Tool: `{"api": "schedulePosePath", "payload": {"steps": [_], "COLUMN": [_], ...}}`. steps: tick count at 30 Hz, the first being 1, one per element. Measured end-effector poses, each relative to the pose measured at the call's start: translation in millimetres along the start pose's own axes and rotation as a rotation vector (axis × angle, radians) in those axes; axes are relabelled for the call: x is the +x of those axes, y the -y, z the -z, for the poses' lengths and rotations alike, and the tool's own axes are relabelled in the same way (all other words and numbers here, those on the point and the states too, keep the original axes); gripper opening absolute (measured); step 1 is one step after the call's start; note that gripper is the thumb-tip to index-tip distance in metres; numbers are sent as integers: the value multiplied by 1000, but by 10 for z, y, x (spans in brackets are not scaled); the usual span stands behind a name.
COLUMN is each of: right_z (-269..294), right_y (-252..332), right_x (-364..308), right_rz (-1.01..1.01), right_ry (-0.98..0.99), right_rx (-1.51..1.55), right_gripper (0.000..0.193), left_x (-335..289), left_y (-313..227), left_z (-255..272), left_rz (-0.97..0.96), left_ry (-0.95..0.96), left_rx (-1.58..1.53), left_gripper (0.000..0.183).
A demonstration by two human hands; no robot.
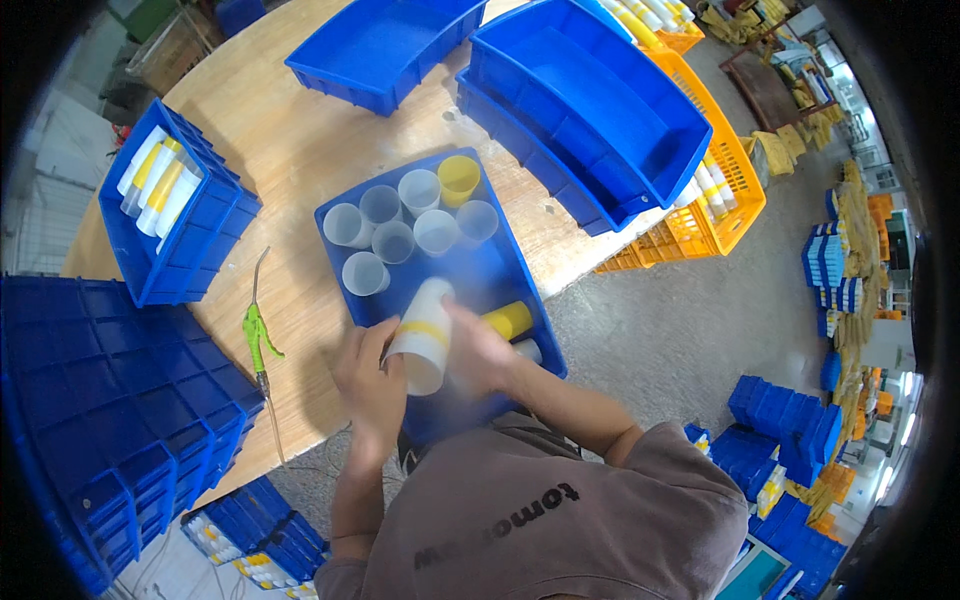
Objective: The person repeatedly picks up white and yellow plastic cups from a blue bin and places them into a blue tray with circular indentations. They also handle light blue cups and move filled trays to a nearby machine. The person uses a green tool to adjust cups in the tray.
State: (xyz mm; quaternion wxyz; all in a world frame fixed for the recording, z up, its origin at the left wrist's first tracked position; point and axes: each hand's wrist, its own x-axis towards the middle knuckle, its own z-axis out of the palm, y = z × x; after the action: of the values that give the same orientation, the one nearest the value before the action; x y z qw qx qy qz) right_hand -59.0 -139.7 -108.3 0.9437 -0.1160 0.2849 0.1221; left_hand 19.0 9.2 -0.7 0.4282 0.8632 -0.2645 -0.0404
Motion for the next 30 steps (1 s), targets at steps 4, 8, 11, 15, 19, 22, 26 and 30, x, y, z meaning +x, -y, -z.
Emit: {"api": "schedulePosePath", "payload": {"steps": [4, 8, 11, 15, 19, 22, 26, 30], "right_z": [136, 149, 87, 58, 219, 411, 676, 798], "right_y": [308, 410, 230, 197, 299, 196, 203, 335], "right_x": [182, 27, -71, 121, 75, -220, -273, -189], "right_rz": [193, 95, -86, 287, 131, 620, 625, 532], "right_ry": [-150, -163, 119, -45, -188, -136, -239, -96], "right_rx": [114, 302, 72, -510, -68, -1490, -2363, -2369], "right_gripper": [58, 69, 65, 62, 70, 75, 73, 82], "left_x": [-78, 8, 57, 42, 204, 391, 388, 310], "left_y": [22, 6, 9, 83, 182, 206, 199, 286], "left_z": [-110, -97, -149, -97, -60, -169, -158, -33], "left_rz": [-22, 185, 46, -19, 227, -3, -6, 204], "left_ry": [-119, -20, -32, -133, -21, 36, 14, 310], "left_rx": [143, 228, 177, 241, 462, 324, 241, 415], "left_gripper": [21, 16, 19, 24, 26, 22, 18, 20]}}
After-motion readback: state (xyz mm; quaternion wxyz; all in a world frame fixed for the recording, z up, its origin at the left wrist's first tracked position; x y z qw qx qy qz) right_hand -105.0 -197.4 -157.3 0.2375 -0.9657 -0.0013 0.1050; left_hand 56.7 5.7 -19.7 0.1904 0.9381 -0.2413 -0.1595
